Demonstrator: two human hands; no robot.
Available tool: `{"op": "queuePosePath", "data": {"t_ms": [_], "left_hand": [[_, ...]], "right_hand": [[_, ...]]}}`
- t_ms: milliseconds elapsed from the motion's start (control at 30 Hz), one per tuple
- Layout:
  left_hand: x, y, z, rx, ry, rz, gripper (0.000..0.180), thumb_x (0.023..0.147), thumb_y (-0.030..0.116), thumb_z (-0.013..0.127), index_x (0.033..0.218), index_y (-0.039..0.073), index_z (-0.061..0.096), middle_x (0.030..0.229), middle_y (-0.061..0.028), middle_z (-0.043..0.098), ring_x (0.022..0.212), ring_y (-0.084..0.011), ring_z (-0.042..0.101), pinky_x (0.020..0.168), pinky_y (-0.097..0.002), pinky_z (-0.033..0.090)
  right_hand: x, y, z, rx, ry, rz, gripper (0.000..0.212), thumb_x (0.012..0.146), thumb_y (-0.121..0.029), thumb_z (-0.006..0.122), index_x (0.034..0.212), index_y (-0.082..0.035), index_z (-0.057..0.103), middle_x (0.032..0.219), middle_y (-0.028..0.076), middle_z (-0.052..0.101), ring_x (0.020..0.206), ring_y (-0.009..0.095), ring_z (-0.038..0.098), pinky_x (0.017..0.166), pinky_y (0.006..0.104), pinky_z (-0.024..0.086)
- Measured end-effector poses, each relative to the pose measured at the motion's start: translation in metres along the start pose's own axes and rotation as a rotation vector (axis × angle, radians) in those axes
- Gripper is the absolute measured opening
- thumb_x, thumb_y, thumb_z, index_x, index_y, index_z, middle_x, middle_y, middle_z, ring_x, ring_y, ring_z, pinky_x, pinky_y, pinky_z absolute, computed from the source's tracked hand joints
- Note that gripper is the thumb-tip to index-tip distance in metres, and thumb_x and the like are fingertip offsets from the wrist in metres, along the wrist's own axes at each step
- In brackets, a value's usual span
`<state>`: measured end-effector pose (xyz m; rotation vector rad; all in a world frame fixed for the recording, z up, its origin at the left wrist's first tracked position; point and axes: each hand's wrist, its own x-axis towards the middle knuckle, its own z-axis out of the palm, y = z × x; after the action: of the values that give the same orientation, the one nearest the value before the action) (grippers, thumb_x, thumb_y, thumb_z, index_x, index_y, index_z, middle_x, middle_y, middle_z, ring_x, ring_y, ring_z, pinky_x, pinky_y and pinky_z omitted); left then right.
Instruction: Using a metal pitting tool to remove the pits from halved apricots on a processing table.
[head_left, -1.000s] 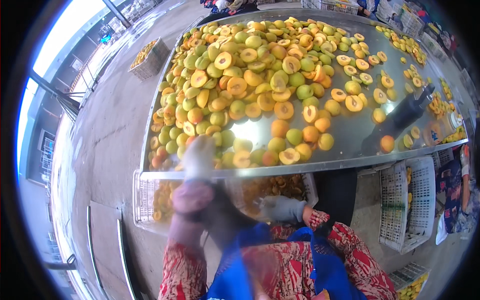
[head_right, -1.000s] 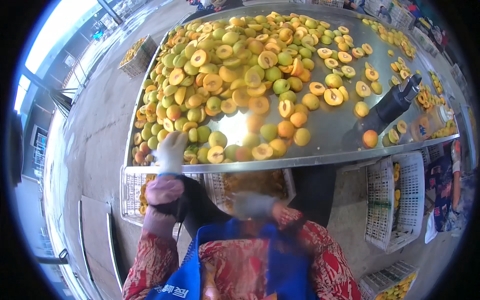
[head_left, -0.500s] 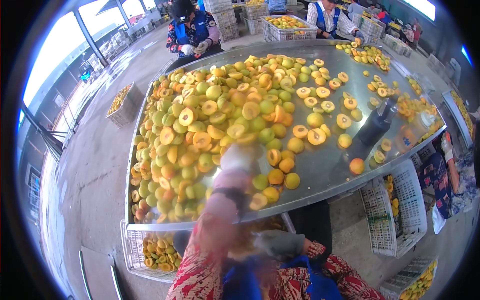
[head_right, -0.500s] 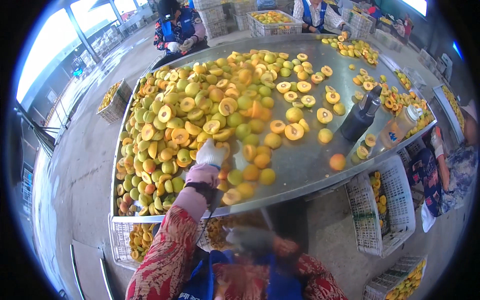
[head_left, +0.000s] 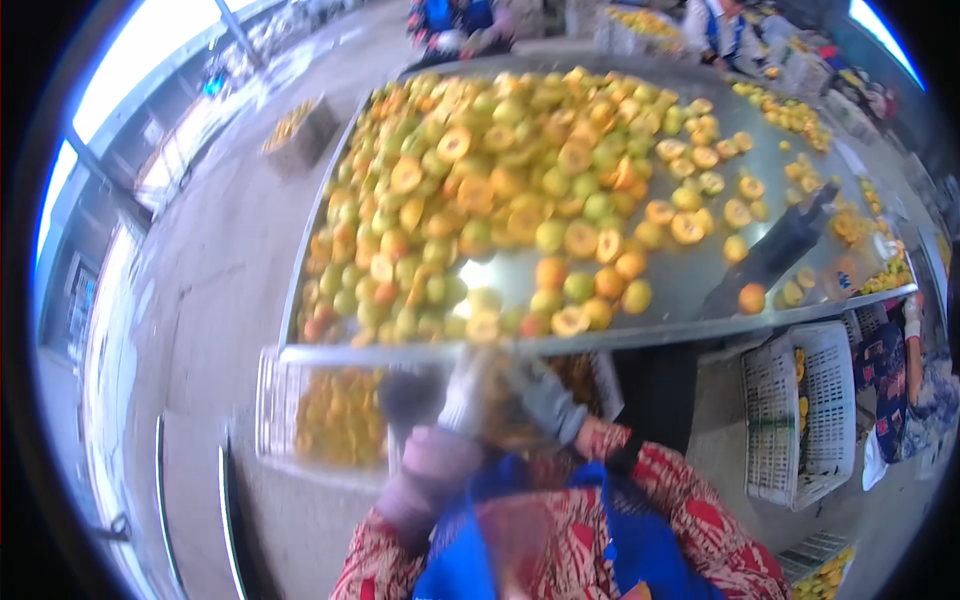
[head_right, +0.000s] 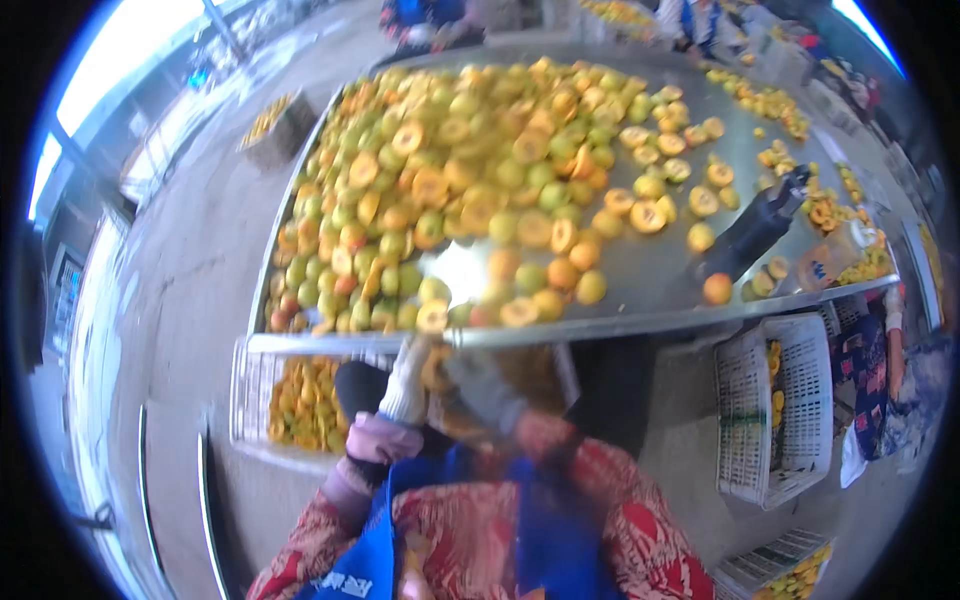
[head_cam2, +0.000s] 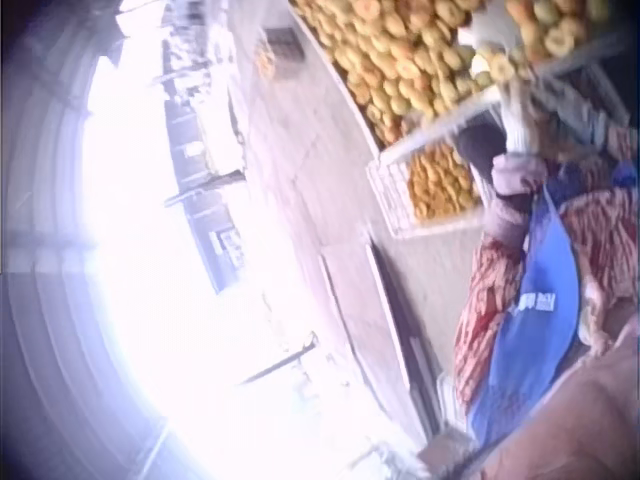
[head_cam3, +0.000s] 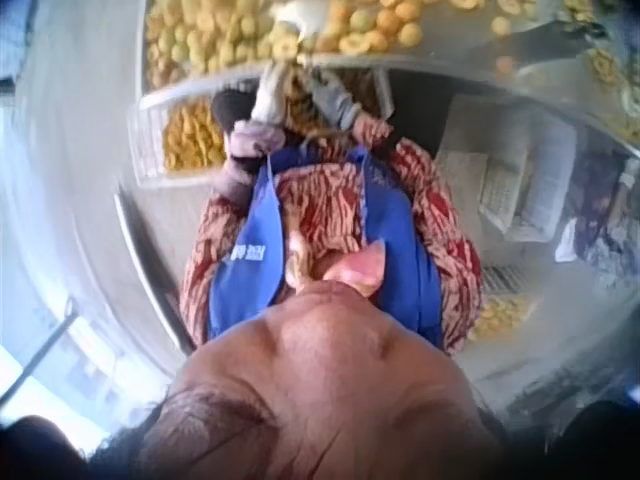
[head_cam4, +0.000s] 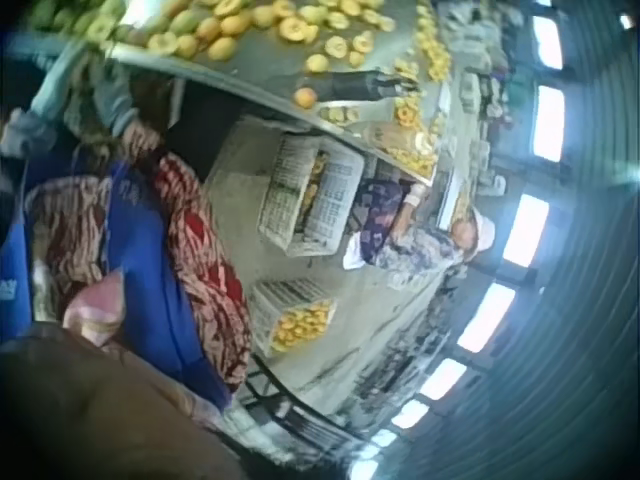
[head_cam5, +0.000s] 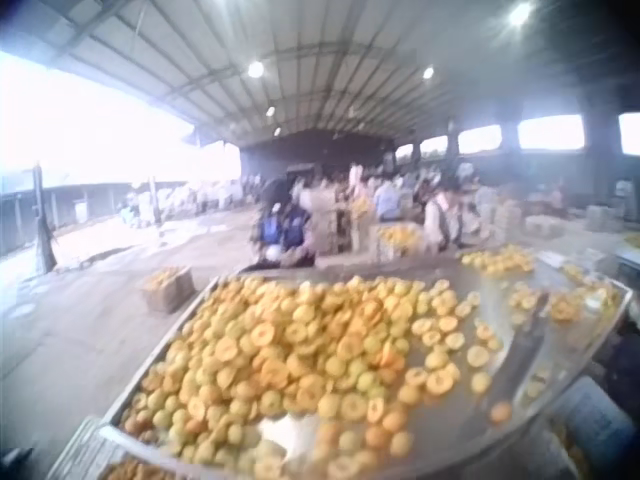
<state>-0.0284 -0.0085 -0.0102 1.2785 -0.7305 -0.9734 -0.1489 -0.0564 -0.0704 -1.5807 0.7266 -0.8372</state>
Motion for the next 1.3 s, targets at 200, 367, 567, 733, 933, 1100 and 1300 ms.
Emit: {"op": "queuePosePath", "data": {"t_ms": [200,367,567,733,933,1100,1300], "left_hand": [[-0.002,-0.016,-0.005,-0.369,0.312,-0.192,0.035,0.096,0.031,0.044,0.108,0.002,0.06,0.086,-0.0073,0.06,0.072,-0.0164,0.058,0.068,-0.0294,0.05],[-0.008,-0.019,-0.011,-0.294,0.323,-0.208,0.044,0.096,0.039,0.046,0.108,-0.002,0.059,0.091,-0.0118,0.066,0.075,-0.0175,0.062,0.068,-0.0281,0.05],[-0.011,-0.022,-0.006,-0.091,0.362,-0.234,0.034,0.092,0.026,0.05,0.112,0.0,0.058,0.09,-0.0084,0.063,0.074,-0.0187,0.062,0.069,-0.029,0.051],[0.001,-0.063,-0.029,-0.428,0.4,-0.091,0.032,0.096,0.028,0.05,0.111,0.001,0.058,0.085,-0.0067,0.059,0.072,-0.0163,0.06,0.066,-0.0267,0.05],[-0.01,-0.016,-0.003,-0.644,0.343,-0.139,0.021,0.091,0.018,0.059,0.102,0.0,0.059,0.081,-0.0048,0.057,0.065,-0.013,0.055,0.057,-0.0244,0.045],[-0.008,-0.029,-0.012,-0.579,0.375,-0.154,0.022,0.091,0.019,0.058,0.1,-0.001,0.059,0.082,-0.0052,0.058,0.071,-0.0153,0.056,0.062,-0.0266,0.047],[-0.005,-0.037,-0.008,-0.707,0.329,-0.107,0.048,0.095,0.043,0.047,0.107,-0.003,0.058,0.094,-0.0129,0.06,0.089,-0.0258,0.058,0.08,-0.0386,0.048]], "right_hand": [[0.01,-0.042,0.011,0.341,-0.025,0.41,0.016,0.092,-0.021,0.06,0.097,-0.007,0.056,0.082,-0.002,0.056,0.075,0.007,0.049,0.069,0.0257,0.045],[0.008,-0.032,0.02,0.227,-0.057,0.457,0.029,0.09,-0.029,0.061,0.105,-0.006,0.054,0.091,0.005,0.06,0.083,0.011,0.053,0.073,0.0287,0.046],[0.007,-0.03,0.022,0.166,-0.006,0.508,0.038,0.088,-0.035,0.057,0.11,-0.005,0.051,0.096,0.008,0.059,0.085,0.017,0.055,0.075,0.0313,0.046],[0.003,-0.086,0.003,0.111,-0.205,0.767,0.032,0.088,-0.029,0.054,0.107,-0.004,0.05,0.085,0.013,0.057,0.079,0.028,0.056,0.074,0.04,0.046],[-0.006,-0.069,0.001,-0.395,-0.327,0.265,0.029,0.086,-0.025,0.053,0.1,0.0,0.048,0.085,0.028,0.058,0.082,0.045,0.057,0.074,0.0473,0.046],[-0.007,-0.065,0.012,-0.459,-0.27,0.257,0.026,0.089,-0.025,0.053,0.094,0.0,0.048,0.083,0.027,0.059,0.08,0.044,0.058,0.069,0.0475,0.046],[-0.001,-0.066,0.012,-0.458,-0.302,0.31,0.031,0.09,-0.027,0.052,0.103,0.001,0.048,0.087,0.03,0.06,0.083,0.045,0.059,0.071,0.0482,0.046]]}}
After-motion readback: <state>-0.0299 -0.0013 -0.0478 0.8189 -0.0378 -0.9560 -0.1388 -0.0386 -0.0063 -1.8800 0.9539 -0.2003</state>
